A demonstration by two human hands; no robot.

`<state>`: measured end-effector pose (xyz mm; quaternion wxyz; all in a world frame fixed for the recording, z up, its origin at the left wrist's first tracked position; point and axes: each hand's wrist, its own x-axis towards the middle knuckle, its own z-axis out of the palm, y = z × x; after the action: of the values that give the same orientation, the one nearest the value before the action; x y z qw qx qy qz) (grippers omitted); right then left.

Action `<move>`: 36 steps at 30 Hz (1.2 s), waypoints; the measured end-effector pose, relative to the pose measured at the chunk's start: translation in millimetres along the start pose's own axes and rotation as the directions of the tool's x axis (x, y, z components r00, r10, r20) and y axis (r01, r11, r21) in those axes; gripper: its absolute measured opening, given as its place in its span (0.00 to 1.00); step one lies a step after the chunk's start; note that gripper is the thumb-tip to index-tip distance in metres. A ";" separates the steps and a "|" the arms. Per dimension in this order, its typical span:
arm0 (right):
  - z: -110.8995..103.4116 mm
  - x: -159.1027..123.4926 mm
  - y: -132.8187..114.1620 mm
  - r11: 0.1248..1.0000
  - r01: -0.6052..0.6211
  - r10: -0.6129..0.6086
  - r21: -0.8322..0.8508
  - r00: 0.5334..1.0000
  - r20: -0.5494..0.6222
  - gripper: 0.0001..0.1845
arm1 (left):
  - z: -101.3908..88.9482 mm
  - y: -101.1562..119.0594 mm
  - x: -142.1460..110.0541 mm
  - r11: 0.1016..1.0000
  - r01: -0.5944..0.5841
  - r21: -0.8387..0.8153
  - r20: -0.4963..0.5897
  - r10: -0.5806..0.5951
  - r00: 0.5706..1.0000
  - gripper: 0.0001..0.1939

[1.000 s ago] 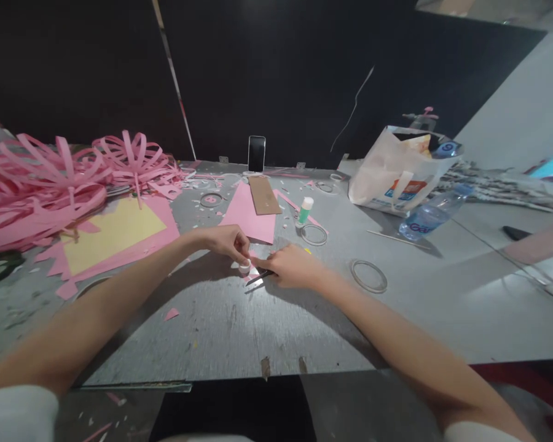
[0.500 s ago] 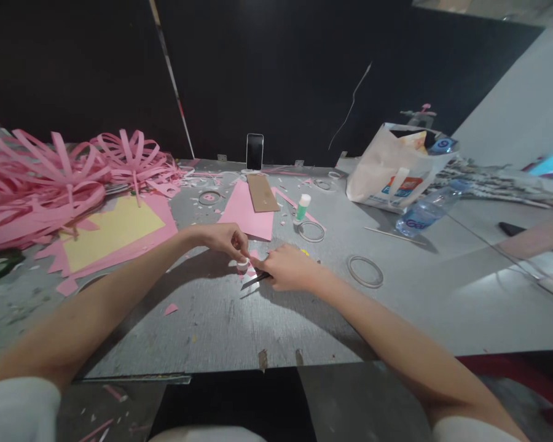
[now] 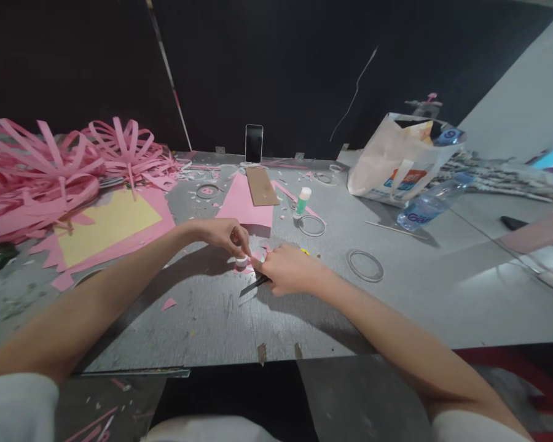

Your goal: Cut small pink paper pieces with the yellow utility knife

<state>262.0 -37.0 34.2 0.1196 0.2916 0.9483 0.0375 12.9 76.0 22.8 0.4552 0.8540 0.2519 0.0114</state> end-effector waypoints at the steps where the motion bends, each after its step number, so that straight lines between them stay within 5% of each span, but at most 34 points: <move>1: -0.5 -0.3 -1.1 1.000 -0.001 0.001 0.008 1.000 0.000 0.26 | -0.1 0.8 -0.2 1.000 -0.001 -0.001 0.005 0.001 1.000 0.14; 16: -2.1 -8.2 -10.8 0.995 0.031 -0.030 0.098 0.999 -0.014 0.27 | -1.2 2.8 0.2 0.995 -0.067 0.078 0.076 0.061 0.995 0.21; 20: 14.3 -10.9 -2.3 0.983 0.056 -0.016 0.173 0.975 -0.221 0.20 | -0.4 4.7 -0.2 0.997 -0.063 0.042 0.070 0.060 0.996 0.17; 23: 30.9 -6.6 3.4 0.978 0.049 0.051 0.203 0.888 -0.458 0.17 | 1.1 5.0 -0.8 0.998 -0.049 0.035 0.058 0.047 0.997 0.14; 26: 42.8 2.0 3.3 0.976 0.043 0.091 0.215 0.813 -0.575 0.14 | 2.0 4.3 -0.9 0.999 -0.029 0.015 0.055 0.028 0.998 0.15; 36: 48.9 20.2 -3.7 0.964 -0.041 0.172 0.263 0.852 -0.495 0.14 | 3.1 1.2 0.6 0.990 0.009 -0.144 0.100 0.005 0.995 0.18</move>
<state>255.9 -28.7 -17.8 -0.1761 0.3358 0.9253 0.0040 14.6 73.3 21.8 0.5278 0.8180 0.2282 -0.0136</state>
